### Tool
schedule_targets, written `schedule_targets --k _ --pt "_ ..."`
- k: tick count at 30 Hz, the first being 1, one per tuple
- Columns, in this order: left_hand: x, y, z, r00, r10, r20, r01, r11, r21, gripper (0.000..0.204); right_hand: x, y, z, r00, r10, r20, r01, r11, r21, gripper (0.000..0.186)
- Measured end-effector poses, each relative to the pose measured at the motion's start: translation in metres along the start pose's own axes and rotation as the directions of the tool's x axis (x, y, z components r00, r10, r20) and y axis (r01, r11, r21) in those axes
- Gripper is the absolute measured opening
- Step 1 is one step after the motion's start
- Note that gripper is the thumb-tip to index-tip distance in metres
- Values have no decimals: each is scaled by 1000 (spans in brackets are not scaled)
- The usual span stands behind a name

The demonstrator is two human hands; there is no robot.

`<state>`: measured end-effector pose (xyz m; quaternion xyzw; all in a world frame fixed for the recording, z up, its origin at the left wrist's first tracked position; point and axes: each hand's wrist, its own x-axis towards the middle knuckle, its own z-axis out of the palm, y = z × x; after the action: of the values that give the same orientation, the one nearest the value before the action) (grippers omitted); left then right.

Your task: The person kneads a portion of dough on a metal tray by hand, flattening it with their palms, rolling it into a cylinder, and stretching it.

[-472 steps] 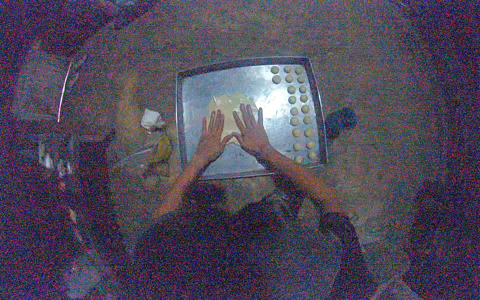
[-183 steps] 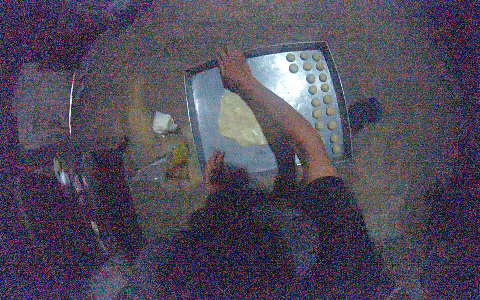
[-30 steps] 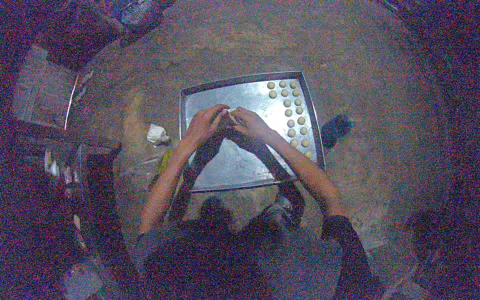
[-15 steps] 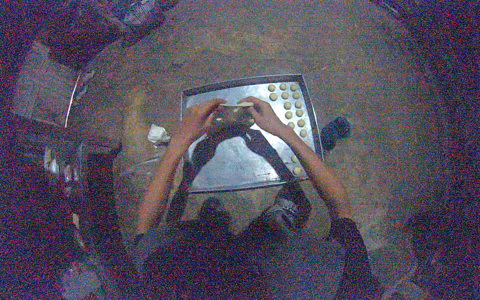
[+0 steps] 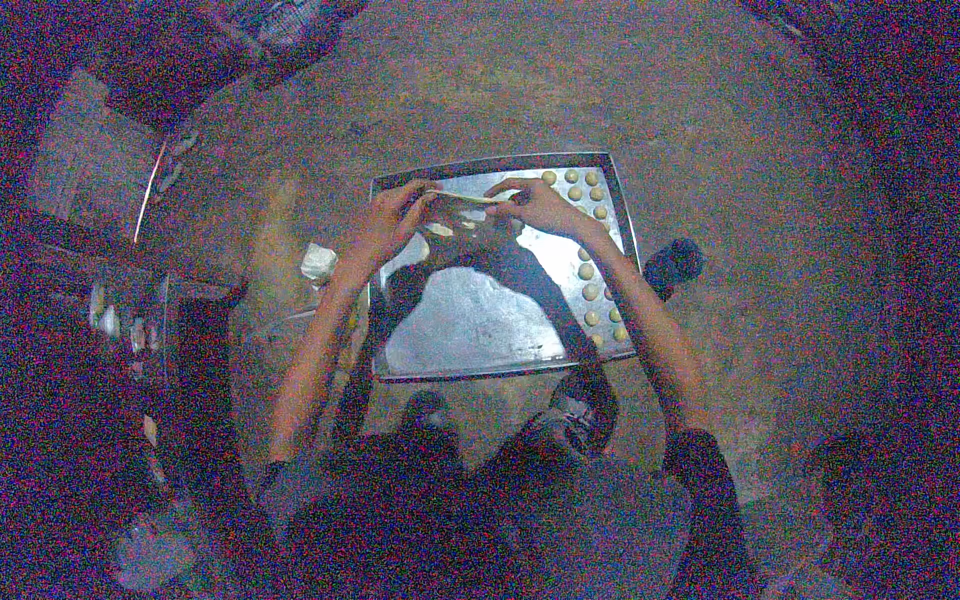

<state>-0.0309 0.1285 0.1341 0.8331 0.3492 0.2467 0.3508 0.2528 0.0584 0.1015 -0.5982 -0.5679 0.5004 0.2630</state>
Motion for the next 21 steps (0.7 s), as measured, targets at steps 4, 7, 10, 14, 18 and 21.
schedule_targets --k 4,7,10,14,18,21 --pt "-13 -33 36 999 29 -28 -27 998 57 30 -5 21 17 996 -87 -35 86 996 -30 41" --pt "-33 -29 56 998 -60 9 60 998 7 29 -6 54 28 996 -84 -19 83 996 -42 48" --pt "-42 -24 67 992 -119 31 121 990 -76 31 -4 67 39 990 -82 -118 78 996 -42 52" --pt "-57 -52 96 997 75 -8 -75 996 53 37 0 88 76 862 -357 -360 177 877 -447 54" --pt "-74 -75 124 966 143 216 -187 962 201 60 -10 98 106 807 -590 1 449 613 -651 74" --pt "-89 -67 124 960 128 251 -192 948 253 74 -37 83 124 886 -463 20 334 608 -720 87"
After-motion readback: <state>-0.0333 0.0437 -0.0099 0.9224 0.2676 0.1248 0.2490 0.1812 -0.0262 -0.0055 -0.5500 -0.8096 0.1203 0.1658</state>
